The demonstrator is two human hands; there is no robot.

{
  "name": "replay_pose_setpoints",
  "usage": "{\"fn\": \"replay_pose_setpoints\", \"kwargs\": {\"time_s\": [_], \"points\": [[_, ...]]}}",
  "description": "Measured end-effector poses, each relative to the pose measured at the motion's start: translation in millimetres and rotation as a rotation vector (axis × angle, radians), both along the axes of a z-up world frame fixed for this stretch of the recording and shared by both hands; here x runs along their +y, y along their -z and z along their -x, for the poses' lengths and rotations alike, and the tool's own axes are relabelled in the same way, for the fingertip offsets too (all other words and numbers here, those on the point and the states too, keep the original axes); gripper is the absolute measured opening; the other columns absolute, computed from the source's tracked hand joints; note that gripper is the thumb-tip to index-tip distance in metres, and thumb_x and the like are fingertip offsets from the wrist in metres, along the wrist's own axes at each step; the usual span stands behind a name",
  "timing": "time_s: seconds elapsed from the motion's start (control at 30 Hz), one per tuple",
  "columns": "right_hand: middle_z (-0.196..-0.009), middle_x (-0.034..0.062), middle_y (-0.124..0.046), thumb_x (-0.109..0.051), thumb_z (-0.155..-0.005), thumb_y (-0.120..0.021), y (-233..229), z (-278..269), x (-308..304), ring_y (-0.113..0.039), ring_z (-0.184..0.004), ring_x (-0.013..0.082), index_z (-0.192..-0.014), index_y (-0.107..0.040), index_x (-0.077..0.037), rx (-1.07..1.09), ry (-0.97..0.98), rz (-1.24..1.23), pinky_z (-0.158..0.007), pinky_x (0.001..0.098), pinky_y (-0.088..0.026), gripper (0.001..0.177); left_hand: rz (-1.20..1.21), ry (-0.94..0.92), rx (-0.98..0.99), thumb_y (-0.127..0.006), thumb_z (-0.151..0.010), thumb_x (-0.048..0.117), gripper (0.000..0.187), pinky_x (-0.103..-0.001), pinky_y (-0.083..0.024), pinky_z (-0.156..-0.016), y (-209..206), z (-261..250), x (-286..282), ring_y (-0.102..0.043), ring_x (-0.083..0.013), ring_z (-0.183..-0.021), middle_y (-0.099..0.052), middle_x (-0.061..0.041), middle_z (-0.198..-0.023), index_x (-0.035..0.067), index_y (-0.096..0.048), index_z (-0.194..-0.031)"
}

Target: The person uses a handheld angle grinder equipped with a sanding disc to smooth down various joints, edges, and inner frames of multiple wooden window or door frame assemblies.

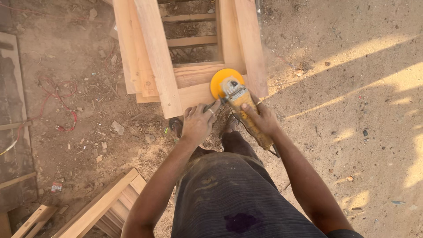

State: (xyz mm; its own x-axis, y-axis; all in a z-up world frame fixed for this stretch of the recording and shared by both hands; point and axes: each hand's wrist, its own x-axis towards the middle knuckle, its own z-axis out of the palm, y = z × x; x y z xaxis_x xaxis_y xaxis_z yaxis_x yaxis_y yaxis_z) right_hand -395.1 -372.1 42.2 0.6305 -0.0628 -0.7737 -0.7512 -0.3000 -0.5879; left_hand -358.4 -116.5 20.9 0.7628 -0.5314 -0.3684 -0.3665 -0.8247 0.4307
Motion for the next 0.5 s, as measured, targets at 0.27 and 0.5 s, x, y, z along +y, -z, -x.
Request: {"fn": "replay_pose_setpoints", "kwargs": {"time_s": [0.27,0.5], "points": [[-0.107,0.0166,-0.074,-0.06,-0.095,-0.051,10,54,-81,-0.073,-0.071,0.0215,-0.164,-0.025,-0.026,-0.011,0.069,0.122,-0.068,0.0424,-0.062,0.081,0.127,0.178,0.006,-0.064,-0.1,0.028,0.058,-0.052,-0.048,-0.098,21,19,-86,-0.062,-0.0282,-0.102,-0.06,-0.015,-0.116,0.03,-0.044,-0.155],[-0.103,0.0264,-0.074,-0.05,-0.088,-0.061,-40,129,-132,-0.071,-0.067,0.0284,-0.161,-0.034,-0.023,0.148,0.302,0.13,-0.06,0.0453,-0.062,0.083,0.305,0.264,0.131,-0.065,-0.098,0.024,0.059,-0.04,-0.058,-0.08,7,78,-151,-0.063,-0.0254,-0.101,-0.059,-0.017,-0.123,0.026,-0.047,-0.154]]}}
